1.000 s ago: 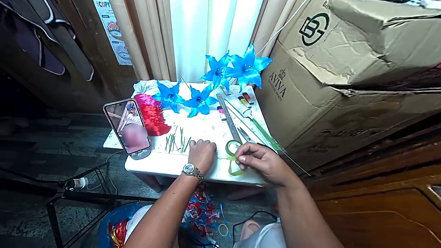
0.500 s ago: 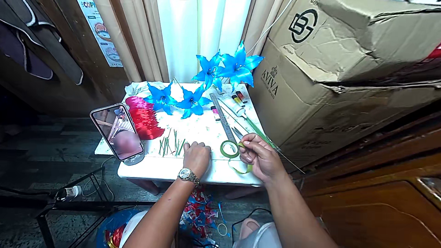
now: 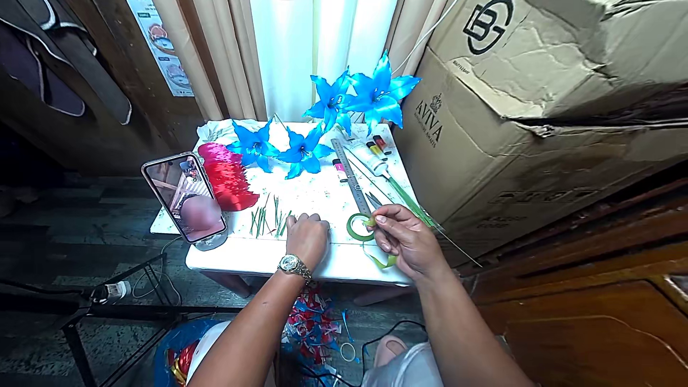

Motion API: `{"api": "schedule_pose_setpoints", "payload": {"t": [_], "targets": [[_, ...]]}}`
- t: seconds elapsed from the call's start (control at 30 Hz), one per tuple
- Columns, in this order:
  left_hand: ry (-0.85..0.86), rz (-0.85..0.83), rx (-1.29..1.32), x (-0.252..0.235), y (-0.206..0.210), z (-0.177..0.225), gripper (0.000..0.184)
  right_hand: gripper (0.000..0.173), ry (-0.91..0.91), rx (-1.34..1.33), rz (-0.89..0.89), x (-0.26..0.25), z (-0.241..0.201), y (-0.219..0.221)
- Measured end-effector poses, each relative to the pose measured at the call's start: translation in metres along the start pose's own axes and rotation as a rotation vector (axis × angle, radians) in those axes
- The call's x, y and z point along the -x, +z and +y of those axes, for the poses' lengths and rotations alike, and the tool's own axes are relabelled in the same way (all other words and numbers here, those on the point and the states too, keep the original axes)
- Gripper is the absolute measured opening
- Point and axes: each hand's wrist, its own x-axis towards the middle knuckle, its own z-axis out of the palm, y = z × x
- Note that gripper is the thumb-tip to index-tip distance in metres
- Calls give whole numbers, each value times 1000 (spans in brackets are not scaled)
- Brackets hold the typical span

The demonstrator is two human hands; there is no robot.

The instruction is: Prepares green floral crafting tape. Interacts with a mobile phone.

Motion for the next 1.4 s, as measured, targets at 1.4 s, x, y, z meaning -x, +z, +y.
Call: {"api": "schedule_pose_setpoints", "payload": {"t": [1.4], "targets": [[150, -198, 1244, 13, -10, -17, 24, 14, 43, 217, -56, 1, 3, 9]]}}
